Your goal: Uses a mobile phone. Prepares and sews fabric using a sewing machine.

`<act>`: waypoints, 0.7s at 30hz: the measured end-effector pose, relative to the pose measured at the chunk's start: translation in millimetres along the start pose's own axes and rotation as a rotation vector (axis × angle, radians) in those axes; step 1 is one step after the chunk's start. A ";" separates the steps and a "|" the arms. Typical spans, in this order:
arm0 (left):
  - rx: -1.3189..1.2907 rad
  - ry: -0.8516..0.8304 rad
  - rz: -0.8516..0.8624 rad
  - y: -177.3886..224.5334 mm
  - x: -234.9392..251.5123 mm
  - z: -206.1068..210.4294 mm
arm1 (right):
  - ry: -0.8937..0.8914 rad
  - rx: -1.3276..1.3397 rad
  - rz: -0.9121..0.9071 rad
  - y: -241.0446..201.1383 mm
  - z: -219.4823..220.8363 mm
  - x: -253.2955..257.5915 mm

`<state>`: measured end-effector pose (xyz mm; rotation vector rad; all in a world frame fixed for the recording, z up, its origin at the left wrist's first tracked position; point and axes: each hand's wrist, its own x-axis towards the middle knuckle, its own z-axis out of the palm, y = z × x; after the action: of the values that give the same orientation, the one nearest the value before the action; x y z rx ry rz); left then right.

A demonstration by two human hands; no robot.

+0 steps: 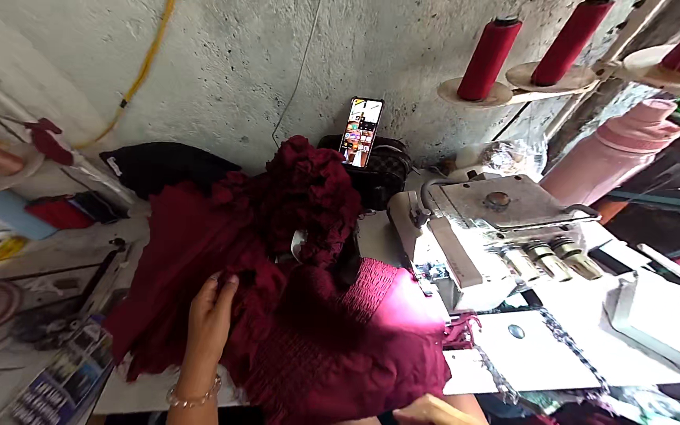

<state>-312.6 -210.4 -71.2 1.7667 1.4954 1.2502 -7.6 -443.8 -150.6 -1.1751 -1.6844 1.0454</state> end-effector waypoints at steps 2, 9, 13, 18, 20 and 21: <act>-0.246 0.037 -0.078 20.6 -8.0 -11.2 | 0.048 0.099 -0.100 -14.5 4.1 28.5; -0.637 0.079 -0.141 59.4 -44.5 -22.5 | 0.216 0.394 -0.229 -18.9 46.8 114.3; -0.549 0.015 0.010 55.0 -65.9 -17.6 | 0.219 0.585 -0.223 -29.9 49.3 124.5; -0.160 -0.648 0.519 49.3 -95.9 -3.3 | 0.037 0.837 0.063 -44.7 25.5 118.1; -0.365 -0.660 0.460 36.5 -86.6 15.0 | -0.021 0.721 0.040 -47.9 20.6 108.2; -0.485 -0.700 0.423 27.6 -81.5 26.7 | -0.051 0.644 -0.027 -48.5 21.6 101.8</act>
<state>-273.7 -290.2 -86.2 1.9265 0.4029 0.9071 -65.5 -360.7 -96.5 -0.7041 -1.2424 1.4632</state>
